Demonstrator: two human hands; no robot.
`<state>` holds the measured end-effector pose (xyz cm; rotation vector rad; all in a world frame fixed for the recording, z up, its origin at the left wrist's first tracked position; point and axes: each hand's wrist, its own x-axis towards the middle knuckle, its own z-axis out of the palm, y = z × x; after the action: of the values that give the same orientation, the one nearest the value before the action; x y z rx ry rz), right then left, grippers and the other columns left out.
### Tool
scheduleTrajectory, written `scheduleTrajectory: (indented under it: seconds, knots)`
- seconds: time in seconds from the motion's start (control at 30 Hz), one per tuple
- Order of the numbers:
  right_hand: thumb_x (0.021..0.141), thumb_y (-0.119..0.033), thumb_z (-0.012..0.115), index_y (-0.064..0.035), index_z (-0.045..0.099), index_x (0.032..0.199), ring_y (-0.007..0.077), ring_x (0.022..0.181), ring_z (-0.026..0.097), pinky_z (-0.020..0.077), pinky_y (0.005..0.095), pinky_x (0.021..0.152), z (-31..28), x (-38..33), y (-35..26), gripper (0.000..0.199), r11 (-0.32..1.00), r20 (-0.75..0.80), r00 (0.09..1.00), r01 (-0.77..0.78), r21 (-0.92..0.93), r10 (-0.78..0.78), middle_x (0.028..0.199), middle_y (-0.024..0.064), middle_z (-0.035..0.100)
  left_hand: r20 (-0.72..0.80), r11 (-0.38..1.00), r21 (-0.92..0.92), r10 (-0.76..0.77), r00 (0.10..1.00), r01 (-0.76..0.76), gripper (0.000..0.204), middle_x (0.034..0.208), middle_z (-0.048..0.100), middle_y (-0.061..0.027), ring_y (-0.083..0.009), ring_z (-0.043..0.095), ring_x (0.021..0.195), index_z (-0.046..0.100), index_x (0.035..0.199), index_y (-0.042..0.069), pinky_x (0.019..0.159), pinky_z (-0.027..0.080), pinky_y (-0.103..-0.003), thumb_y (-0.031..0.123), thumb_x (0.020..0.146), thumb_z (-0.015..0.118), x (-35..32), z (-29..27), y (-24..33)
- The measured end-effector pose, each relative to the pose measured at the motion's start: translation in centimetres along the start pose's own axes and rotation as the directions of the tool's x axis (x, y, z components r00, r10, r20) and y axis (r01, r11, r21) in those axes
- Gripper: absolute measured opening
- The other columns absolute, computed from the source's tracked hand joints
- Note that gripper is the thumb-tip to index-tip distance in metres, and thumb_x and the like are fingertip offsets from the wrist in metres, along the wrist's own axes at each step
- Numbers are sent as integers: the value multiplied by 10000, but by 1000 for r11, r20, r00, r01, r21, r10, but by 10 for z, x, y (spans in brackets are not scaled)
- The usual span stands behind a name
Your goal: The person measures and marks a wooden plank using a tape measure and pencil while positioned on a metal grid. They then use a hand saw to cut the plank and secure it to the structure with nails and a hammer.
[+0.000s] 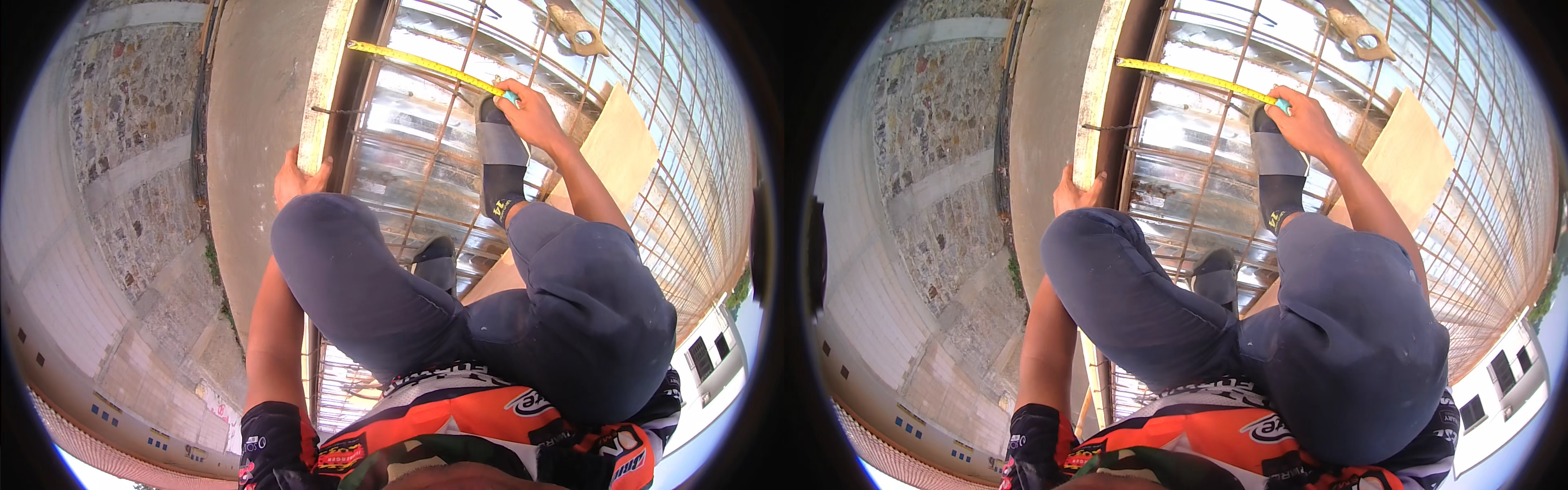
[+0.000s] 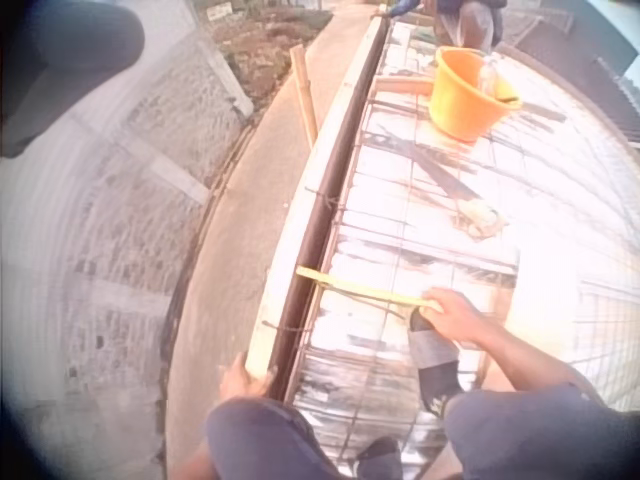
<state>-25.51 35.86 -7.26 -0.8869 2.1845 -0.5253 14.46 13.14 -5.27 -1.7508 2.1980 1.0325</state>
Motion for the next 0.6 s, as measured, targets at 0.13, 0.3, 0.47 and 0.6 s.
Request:
scheduleTrajectory:
  seconds: [0.13, 0.3, 0.47, 0.6]
  knots:
    - [1030, -306, 718, -75, 735, 1279, 202, 788, 681, 521, 361, 736, -1, 0, 4, 339, 997, 38, 998, -60, 51, 59, 864, 113, 710, -21, 999, 37, -1, 1000, 2, 721, 1199, 797, -235, -399, 764, 1151, 655, 1433, 37, 1022, 566, -492, 466, 876, 815, 5, 3, -9]
    - [1035, -265, 720, -60, 756, 1221, 141, 704, 669, 507, 332, 661, -6, 4, 1, 279, 994, 55, 997, -63, 88, 58, 763, 69, 676, -47, 1000, 20, 8, 999, -7, 728, 1279, 776, -226, -403, 741, 1206, 653, 1448, 56, 1063, 549, -495, 464, 866, 809, -4, -6, -6]
    - [1038, -256, 721, -60, 762, 1183, 125, 678, 665, 501, 324, 645, -10, 13, -3, 247, 998, 21, 998, -58, 33, 57, 730, 52, 670, -51, 1000, 10, 21, 998, -21, 720, 1331, 755, -234, -396, 733, 1225, 664, 1442, 57, 1083, 542, -491, 477, 870, 784, -4, -5, -8]
    - [1036, -279, 721, -75, 771, 1178, 131, 659, 663, 495, 328, 637, -2, 21, -19, 253, 997, 26, 996, -79, -23, 80, 712, 54, 673, -94, 1000, 28, 11, 995, -8, 677, 1268, 791, -205, -393, 756, 1195, 697, 1434, 127, 1053, 565, -493, 438, 849, 836, -6, -4, -8]
